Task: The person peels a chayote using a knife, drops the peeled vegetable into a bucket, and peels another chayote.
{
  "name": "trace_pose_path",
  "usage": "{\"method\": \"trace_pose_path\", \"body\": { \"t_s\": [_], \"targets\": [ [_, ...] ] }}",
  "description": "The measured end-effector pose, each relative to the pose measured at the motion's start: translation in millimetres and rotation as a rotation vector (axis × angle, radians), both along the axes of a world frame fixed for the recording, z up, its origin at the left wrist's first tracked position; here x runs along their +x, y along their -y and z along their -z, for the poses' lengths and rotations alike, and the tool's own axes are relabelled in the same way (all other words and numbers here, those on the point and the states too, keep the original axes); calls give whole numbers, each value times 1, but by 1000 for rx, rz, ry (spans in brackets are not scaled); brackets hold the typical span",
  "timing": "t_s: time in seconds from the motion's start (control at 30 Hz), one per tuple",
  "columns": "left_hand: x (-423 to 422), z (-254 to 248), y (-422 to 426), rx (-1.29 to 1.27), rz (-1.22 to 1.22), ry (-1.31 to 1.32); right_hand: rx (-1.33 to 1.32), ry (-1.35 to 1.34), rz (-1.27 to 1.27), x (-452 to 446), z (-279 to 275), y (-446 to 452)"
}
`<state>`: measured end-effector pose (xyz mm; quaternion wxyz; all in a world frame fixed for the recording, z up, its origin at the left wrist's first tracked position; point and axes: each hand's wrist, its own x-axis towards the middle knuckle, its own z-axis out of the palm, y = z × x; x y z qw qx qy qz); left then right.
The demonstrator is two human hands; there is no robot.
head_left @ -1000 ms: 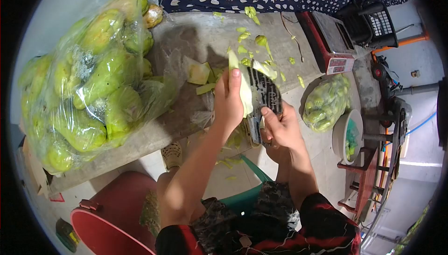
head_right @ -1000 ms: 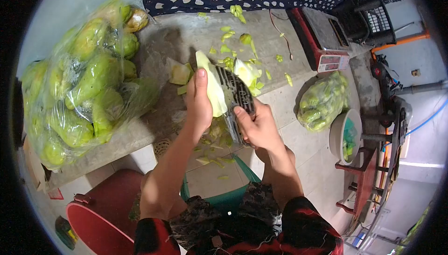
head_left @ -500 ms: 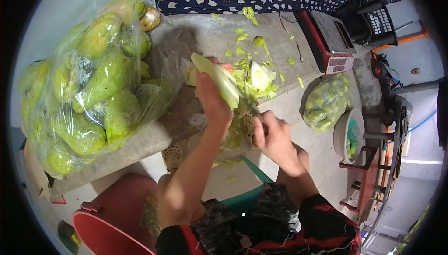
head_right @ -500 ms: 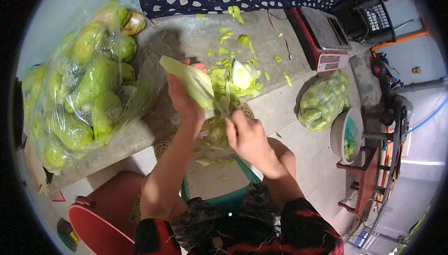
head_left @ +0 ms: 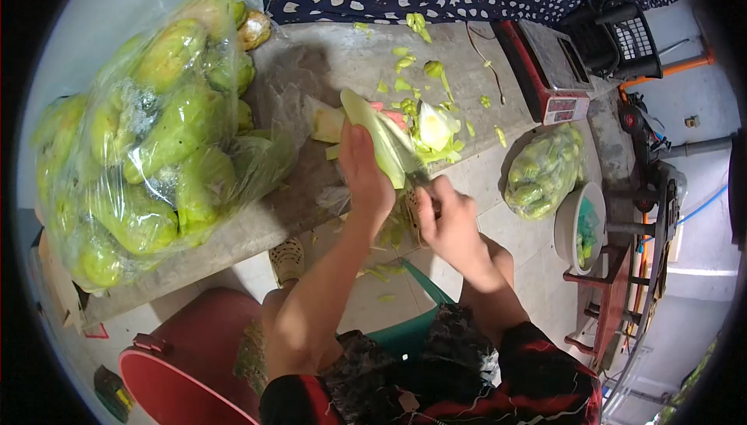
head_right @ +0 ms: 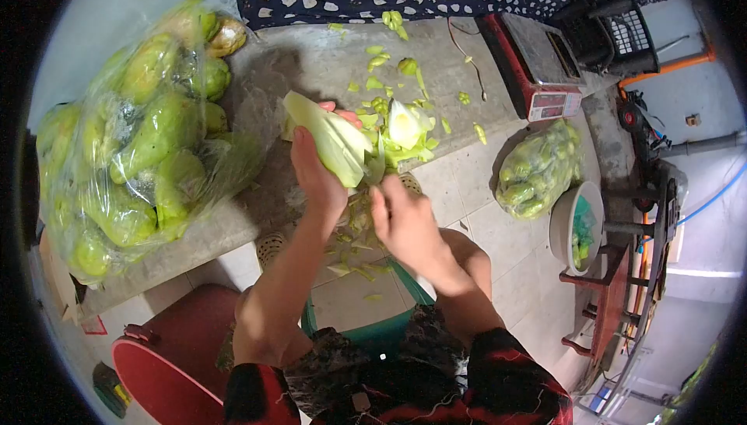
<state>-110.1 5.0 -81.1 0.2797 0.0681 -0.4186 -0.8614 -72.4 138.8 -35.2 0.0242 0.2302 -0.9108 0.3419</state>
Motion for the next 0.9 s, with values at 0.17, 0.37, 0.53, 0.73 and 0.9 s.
{"method": "trace_pose_path", "body": {
  "t_s": [0.17, 0.37, 0.53, 0.73, 0.9],
  "targets": [
    [-3, -3, 17, 85, 282, 71, -61, 46, 175, -25, -14, -16],
    [2, -15, 31, 583, 442, 54, -69, 91, 232, -32, -2, -24],
    [4, -22, 46, -400, 407, 290, 26, -401, 17, -34, 18, -30],
    [8, -21, 52, -921, 271, 137, -60, -661, -253, -26, -3, -25],
    [9, -29, 52, -1005, 344, 151, -91, -704, -368, -27, 0, -26]
  ]
}}
